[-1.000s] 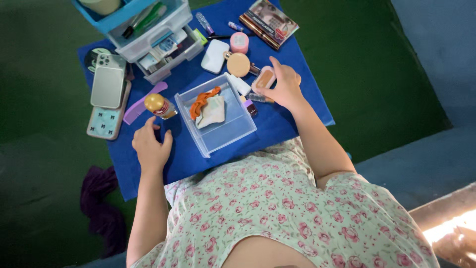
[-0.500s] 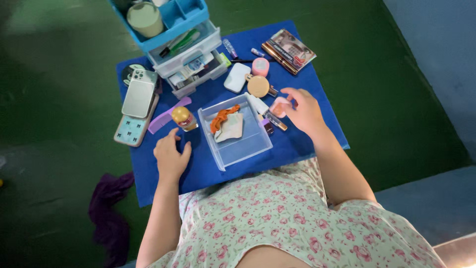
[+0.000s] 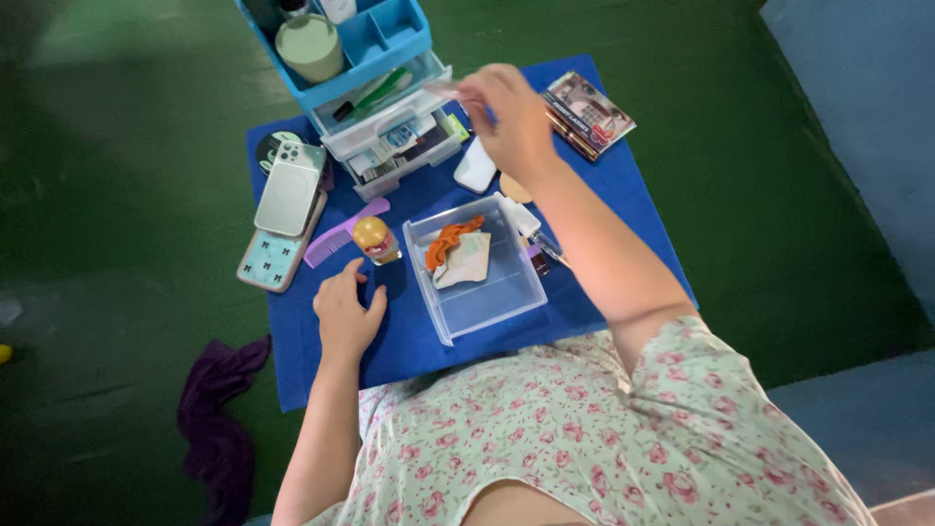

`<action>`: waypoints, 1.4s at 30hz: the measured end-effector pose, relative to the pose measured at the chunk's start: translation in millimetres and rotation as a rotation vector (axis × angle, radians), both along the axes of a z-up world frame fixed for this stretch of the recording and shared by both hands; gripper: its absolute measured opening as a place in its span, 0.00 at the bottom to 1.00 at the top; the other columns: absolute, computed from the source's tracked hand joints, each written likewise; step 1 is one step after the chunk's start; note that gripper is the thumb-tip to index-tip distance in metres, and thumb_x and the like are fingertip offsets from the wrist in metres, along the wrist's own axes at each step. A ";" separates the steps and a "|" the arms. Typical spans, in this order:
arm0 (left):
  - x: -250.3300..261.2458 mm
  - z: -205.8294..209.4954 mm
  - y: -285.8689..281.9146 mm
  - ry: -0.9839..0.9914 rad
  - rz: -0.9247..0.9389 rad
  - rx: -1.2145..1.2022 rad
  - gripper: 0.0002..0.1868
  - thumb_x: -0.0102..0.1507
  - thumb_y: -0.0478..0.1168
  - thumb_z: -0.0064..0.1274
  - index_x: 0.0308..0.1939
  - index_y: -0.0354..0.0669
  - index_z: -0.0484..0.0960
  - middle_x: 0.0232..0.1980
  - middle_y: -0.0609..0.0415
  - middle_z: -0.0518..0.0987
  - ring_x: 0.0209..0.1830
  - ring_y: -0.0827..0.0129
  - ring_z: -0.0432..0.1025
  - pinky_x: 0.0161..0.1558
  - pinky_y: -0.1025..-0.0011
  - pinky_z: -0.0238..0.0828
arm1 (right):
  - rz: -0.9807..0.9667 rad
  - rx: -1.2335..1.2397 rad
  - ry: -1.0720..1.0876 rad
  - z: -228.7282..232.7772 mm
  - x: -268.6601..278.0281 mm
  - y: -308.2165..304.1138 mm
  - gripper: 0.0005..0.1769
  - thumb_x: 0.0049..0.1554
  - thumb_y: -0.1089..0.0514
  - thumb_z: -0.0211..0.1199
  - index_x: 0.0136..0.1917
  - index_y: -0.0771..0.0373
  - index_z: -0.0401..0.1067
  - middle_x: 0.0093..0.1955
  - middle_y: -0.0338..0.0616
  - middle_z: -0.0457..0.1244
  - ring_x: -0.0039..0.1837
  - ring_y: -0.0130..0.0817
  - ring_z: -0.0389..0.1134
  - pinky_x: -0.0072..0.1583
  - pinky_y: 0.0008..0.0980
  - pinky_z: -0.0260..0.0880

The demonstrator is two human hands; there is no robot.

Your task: The person organizes various small items on a blue mat, including a phone, a comb, and cosmetic containers. They place a cloth and a small orange item into a clear plastic box, then wipe a green container with the cloth before setting it aside.

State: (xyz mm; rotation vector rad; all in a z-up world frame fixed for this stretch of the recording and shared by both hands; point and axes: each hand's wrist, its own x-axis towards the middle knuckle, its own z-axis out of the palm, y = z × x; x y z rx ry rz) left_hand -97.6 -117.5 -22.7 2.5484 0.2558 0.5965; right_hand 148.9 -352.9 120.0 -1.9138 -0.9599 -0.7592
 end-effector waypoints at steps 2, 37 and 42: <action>0.9 0.7 0.3 0.034 0.009 -0.008 0.29 0.56 0.44 0.62 0.61 0.45 0.77 0.44 0.54 0.80 0.50 0.56 0.72 0.52 0.55 0.64 | 0.040 0.006 -0.016 -5.8 12.9 27.2 0.14 0.54 0.70 0.66 0.52 0.57 0.74 0.53 0.47 0.66 0.51 0.44 0.73 0.51 0.37 0.74; -3.6 -9.8 2.4 0.029 -0.050 0.088 0.30 0.60 0.45 0.63 0.64 0.43 0.75 0.48 0.52 0.79 0.53 0.52 0.70 0.54 0.52 0.61 | -0.133 -0.391 0.503 -121.4 -115.3 -181.7 0.20 0.50 0.54 0.73 0.54 0.61 0.76 0.47 0.46 0.69 0.50 0.47 0.70 0.53 0.43 0.69; -0.6 -6.3 0.9 0.031 -0.036 0.071 0.29 0.59 0.44 0.62 0.64 0.45 0.75 0.46 0.52 0.79 0.52 0.52 0.71 0.54 0.53 0.62 | -0.270 -0.444 0.305 -129.9 -125.1 -163.0 0.15 0.47 0.54 0.75 0.47 0.59 0.78 0.43 0.45 0.69 0.47 0.49 0.69 0.50 0.47 0.67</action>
